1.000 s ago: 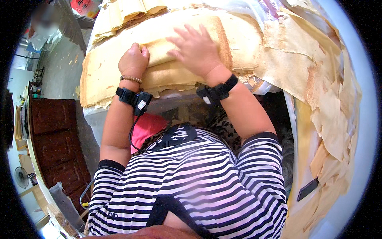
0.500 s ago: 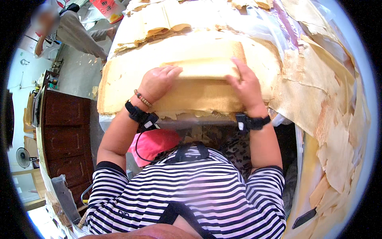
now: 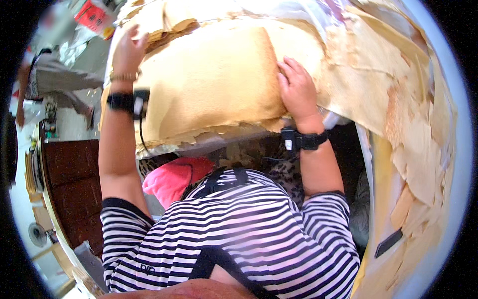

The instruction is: The person sorts and stacks large, thin sheets of yellowish material by hand on a table, peeling them apart and smoothing them onto a stack.

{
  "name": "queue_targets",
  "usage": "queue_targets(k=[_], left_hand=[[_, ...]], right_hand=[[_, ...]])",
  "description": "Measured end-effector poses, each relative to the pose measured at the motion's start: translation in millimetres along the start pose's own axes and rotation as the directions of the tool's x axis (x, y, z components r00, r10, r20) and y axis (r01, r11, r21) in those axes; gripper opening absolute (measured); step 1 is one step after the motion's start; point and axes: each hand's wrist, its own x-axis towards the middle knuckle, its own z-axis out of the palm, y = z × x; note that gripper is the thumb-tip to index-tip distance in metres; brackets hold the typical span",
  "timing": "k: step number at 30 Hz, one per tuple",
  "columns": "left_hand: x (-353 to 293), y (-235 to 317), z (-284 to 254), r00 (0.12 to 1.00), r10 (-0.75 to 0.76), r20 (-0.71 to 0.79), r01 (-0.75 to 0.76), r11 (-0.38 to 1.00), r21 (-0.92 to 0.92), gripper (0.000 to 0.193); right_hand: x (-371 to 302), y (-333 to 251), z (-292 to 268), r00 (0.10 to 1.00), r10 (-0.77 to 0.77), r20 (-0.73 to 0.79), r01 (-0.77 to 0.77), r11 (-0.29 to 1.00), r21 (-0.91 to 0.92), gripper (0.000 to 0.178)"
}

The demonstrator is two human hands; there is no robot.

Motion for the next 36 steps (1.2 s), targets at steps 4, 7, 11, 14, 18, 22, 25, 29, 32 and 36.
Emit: queue_targets(k=[4, 7, 11, 14, 18, 22, 25, 29, 32, 36], left_hand=[[-132.0, 108.7, 0.8, 0.8, 0.541, 0.259, -0.436, 0.821, -0.368, 0.065], [-188.5, 159.8, -1.5, 0.722, 0.494, 0.485, -0.5, 0.857, -0.129, 0.084], [-187.3, 157.6, 13.1, 0.762, 0.489, 0.424, -0.523, 0.851, -0.041, 0.074], [-182.4, 154.7, 12.3, 0.723, 0.539, 0.432, -0.587, 0.809, -0.029, 0.067], [-178.1, 159.0, -1.4, 0.801, 0.467, 0.374, -0.448, 0.883, -0.141, 0.04], [-185.1, 155.7, 2.6, 0.804, 0.554, 0.215, -0.544, 0.832, -0.108, 0.05], [-194.2, 165.6, -0.8, 0.843, 0.516, 0.152, -0.516, 0.856, -0.042, 0.049], [-193.8, 163.8, 9.4, 0.954, 0.267, 0.135, -0.233, 0.946, -0.224, 0.035], [-178.4, 155.7, -1.1, 0.971, 0.008, 0.239, 0.057, 0.963, -0.264, 0.021], [-154.6, 120.9, -7.5, 0.895, -0.301, 0.328, 0.408, 0.26, -0.875, 0.027]], right_hand=[[-21.0, -24.2, -15.3, 0.997, 0.068, 0.043, -0.069, 0.997, 0.016, 0.024], [-39.7, -32.2, -26.8, 0.967, 0.246, 0.063, -0.254, 0.941, 0.223, 0.029], [-54.1, -30.1, -39.6, 0.871, 0.467, 0.154, -0.49, 0.803, 0.34, 0.033], [-58.6, -27.2, -38.7, 0.624, 0.593, 0.509, -0.759, 0.305, 0.575, 0.041], [-53.6, -38.2, -50.2, 0.545, 0.42, 0.726, -0.73, -0.189, 0.657, 0.035], [-51.6, -33.5, -38.0, 0.651, 0.284, 0.704, -0.711, -0.097, 0.697, 0.046], [-44.0, -59.5, -43.4, 0.76, 0.295, 0.579, -0.647, 0.254, 0.719, 0.054], [-34.5, -79.6, -46.7, 0.899, -0.009, 0.438, -0.368, 0.527, 0.766, 0.054], [-27.2, -81.7, -46.6, 0.972, 0.014, 0.236, -0.198, 0.597, 0.777, 0.051], [-31.3, -56.3, -44.9, 0.946, 0.211, 0.245, -0.32, 0.507, 0.8, 0.045]])
